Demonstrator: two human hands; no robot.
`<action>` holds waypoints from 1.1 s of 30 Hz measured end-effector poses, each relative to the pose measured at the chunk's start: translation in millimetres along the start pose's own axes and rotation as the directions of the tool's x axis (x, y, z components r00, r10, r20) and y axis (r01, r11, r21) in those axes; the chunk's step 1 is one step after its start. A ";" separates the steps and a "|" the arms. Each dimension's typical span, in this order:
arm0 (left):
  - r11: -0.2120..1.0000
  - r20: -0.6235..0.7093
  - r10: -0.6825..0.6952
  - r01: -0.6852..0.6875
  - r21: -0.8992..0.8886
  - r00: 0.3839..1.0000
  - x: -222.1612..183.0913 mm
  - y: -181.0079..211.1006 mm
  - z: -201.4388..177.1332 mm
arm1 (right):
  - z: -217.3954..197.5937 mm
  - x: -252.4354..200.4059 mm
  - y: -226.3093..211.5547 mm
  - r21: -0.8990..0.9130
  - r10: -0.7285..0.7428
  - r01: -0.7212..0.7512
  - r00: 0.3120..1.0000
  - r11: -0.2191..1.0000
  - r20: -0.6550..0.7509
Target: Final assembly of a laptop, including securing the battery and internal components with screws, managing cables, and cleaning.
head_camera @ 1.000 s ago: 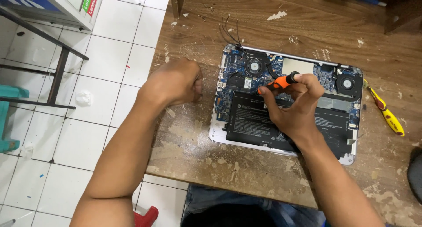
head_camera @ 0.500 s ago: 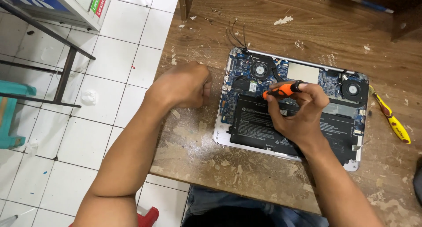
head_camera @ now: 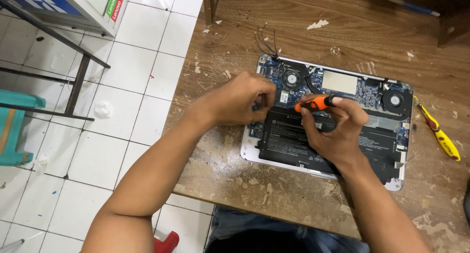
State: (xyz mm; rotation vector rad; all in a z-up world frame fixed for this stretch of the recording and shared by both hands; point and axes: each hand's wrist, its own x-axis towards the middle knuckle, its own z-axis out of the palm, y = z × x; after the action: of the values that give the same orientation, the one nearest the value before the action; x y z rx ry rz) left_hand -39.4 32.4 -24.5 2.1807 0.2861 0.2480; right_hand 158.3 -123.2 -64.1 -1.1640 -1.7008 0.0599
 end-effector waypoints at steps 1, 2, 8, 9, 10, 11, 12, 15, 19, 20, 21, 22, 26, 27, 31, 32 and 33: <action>1.000 0.004 0.004 -0.004 0.000 1.000 2.2 -2.6 5.9 | -2.2 1.6 -1.8 -0.005 0.002 -0.002 1.000 1.000 -0.003; 0.993 -0.126 0.114 -0.118 -0.025 0.986 4.8 -5.0 12.1 | -4.8 3.1 -3.3 0.066 0.036 -0.034 0.999 0.997 -0.027; 0.946 -0.309 0.282 -0.317 -0.066 0.908 12.1 7.6 24.2 | -16.8 3.2 -24.2 0.281 0.414 -0.346 0.879 0.895 -0.237; 0.946 -0.369 0.250 -0.307 -0.104 0.895 12.1 12.0 26.4 | -18.3 0.5 -21.5 0.289 0.463 -0.387 0.843 0.876 -0.274; 0.945 -0.364 0.254 -0.311 -0.106 0.896 12.7 11.2 30.9 | -17.8 -0.2 -20.7 0.286 0.464 -0.388 0.841 0.876 -0.279; 0.939 -0.382 0.207 -0.293 -0.181 0.901 12.9 10.5 36.0 | -17.6 -1.4 -20.3 0.314 0.487 -0.399 0.823 0.862 -0.292; 0.927 -0.395 0.158 -0.274 -0.256 0.905 13.2 9.8 41.2 | -17.3 -2.6 -19.8 0.343 0.510 -0.407 0.805 0.846 -0.303; 0.918 -0.415 0.076 -0.225 -0.325 0.907 13.3 14.8 49.9 | -16.4 -6.8 -14.2 0.433 0.494 -0.354 0.827 0.829 -0.269; 0.911 -0.393 0.063 -0.214 -0.353 0.917 15.0 13.8 53.5 | -18.3 -10.9 -15.3 0.428 0.511 -0.366 0.806 0.826 -0.298; 0.902 -0.391 0.046 -0.207 -0.380 0.919 15.2 13.6 54.3 | -19.4 -10.6 -15.2 0.434 0.493 -0.342 0.814 0.834 -0.308; 0.892 -0.389 0.028 -0.199 -0.406 0.921 15.0 13.4 55.4 | -20.6 -10.5 -15.2 0.439 0.475 -0.318 0.821 0.840 -0.315; 0.891 -0.388 0.029 -0.199 -0.407 0.921 14.6 13.8 56.1 | -20.6 -11.7 -15.8 0.438 0.476 -0.319 0.820 0.841 -0.317; 0.892 -0.404 0.030 -0.207 -0.403 0.914 14.3 15.5 57.3 | -20.4 -12.4 -17.1 0.428 0.454 -0.304 0.835 0.851 -0.311; 0.891 -0.414 0.030 -0.212 -0.402 0.910 14.6 16.0 57.4 | -20.4 -11.7 -17.2 0.443 0.447 -0.292 0.843 0.848 -0.300; 0.901 -0.430 0.021 -0.203 -0.383 0.903 15.4 14.7 62.3 | -22.4 -12.4 -16.7 0.432 0.469 -0.315 0.825 0.845 -0.315; 0.901 -0.434 0.026 -0.209 -0.380 0.901 15.6 14.0 62.9 | -22.3 -12.4 -16.6 0.408 0.452 -0.309 0.832 0.859 -0.322; 0.901 -0.437 0.030 -0.213 -0.378 0.899 15.4 13.5 63.9 | -22.1 -12.8 -16.9 0.384 0.437 -0.304 0.838 0.872 -0.328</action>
State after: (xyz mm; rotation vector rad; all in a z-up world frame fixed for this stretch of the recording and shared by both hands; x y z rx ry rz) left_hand -5.4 -19.7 -49.4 1.7005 0.3008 0.7904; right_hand 163.8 -151.4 -53.7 -1.1542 -1.0309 0.3058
